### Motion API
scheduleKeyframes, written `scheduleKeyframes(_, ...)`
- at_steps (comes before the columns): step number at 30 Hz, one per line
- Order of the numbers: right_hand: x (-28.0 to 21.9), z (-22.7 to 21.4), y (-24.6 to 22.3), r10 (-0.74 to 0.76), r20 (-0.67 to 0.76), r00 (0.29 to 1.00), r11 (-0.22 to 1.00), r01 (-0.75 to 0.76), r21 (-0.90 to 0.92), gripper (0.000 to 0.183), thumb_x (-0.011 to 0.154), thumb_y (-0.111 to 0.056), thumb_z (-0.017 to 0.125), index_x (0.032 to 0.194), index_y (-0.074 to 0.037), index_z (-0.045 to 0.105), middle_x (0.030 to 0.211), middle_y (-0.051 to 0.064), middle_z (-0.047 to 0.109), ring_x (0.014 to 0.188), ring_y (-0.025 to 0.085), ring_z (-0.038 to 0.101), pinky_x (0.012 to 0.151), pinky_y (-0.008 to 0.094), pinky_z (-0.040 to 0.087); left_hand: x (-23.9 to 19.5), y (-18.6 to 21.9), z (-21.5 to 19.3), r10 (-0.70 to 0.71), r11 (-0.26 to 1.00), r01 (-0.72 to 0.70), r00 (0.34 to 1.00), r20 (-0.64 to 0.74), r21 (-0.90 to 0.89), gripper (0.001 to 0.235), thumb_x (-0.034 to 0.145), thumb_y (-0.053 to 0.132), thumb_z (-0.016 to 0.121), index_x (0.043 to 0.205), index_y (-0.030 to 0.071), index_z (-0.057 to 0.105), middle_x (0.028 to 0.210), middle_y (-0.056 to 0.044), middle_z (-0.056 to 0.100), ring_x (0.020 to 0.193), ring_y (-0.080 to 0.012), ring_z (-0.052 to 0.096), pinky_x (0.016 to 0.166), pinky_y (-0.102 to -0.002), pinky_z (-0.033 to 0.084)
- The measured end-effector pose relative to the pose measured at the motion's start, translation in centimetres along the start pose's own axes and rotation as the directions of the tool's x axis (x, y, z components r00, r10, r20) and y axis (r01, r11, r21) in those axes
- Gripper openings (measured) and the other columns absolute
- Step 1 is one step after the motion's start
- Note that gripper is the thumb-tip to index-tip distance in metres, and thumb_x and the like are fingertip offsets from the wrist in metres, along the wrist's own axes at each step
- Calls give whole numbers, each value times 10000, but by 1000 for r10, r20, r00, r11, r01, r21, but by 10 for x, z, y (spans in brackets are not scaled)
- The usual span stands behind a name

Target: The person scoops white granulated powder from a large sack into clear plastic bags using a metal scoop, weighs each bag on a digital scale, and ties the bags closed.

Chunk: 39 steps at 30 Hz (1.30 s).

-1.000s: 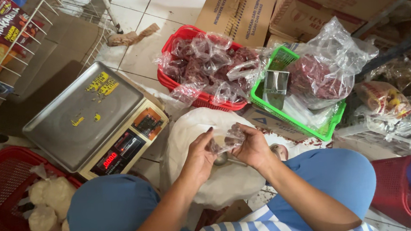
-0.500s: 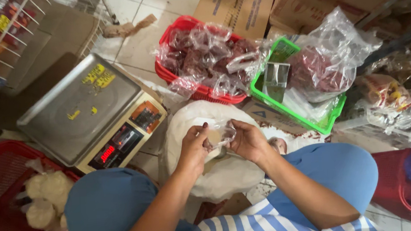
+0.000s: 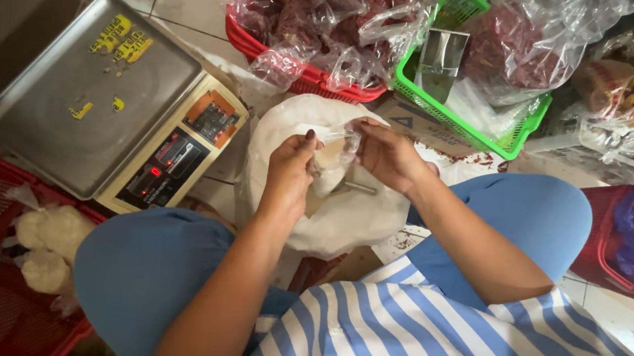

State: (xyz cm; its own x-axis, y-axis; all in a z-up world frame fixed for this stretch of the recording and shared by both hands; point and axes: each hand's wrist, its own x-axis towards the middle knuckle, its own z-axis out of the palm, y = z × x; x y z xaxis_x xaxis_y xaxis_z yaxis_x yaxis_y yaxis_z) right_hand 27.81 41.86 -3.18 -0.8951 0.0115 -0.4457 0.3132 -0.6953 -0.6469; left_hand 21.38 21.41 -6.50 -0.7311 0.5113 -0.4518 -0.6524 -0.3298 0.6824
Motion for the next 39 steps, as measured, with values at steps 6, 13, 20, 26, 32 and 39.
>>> scheduleKeyframes(6,32,-70,45,89,-21,996,729,-80,-680,330,988,-255,573,1195,-1,617,960,94,711,845,188,710,757,353,595,-9,17,6,74,993,-78,996,-46,-86,215,982,269,652,866,90,626,732,41,599,637,-60,517,596,-254,430)
scheduleKeyframes(13,66,-157,174,41,-196,980,-288,-176,-941,319,941,-117,561,1194,58,646,1143,277,682,1027,407,682,864,494,551,-25,37,4,205,978,-205,979,-16,29,231,1007,256,687,879,67,653,706,74,489,621,-24,372,574,-227,312)
scheduleKeyframes(20,86,-186,217,-62,-352,934,-554,-325,-766,406,921,-117,566,1318,-34,569,1180,189,689,1103,370,672,948,555,514,-29,55,2,225,972,-229,973,-58,-58,242,989,269,691,861,71,640,734,53,535,635,-36,438,584,-234,371)
scheduleKeyframes(26,75,-176,201,-4,-408,913,-663,-308,-682,302,936,-187,577,1209,-95,669,1317,147,606,1219,346,588,1000,519,482,-19,54,-8,270,958,-275,960,-75,-80,232,988,265,696,871,74,637,760,40,572,644,-39,464,589,-235,395)
scheduleKeyframes(32,60,-161,205,43,-396,917,-581,-300,-757,299,930,-225,591,1200,-101,630,1235,154,632,1169,351,602,969,530,482,-8,49,-16,274,952,-285,956,-102,-112,188,979,241,699,888,85,647,727,47,543,611,-50,447,552,-248,379)
scheduleKeyframes(39,70,-137,148,47,-35,998,-607,0,-795,254,906,-201,595,1124,-80,638,1018,164,717,928,379,697,779,524,547,1,50,-22,315,949,-310,934,-167,54,193,999,200,664,884,47,692,697,47,514,610,-53,441,546,-257,371)
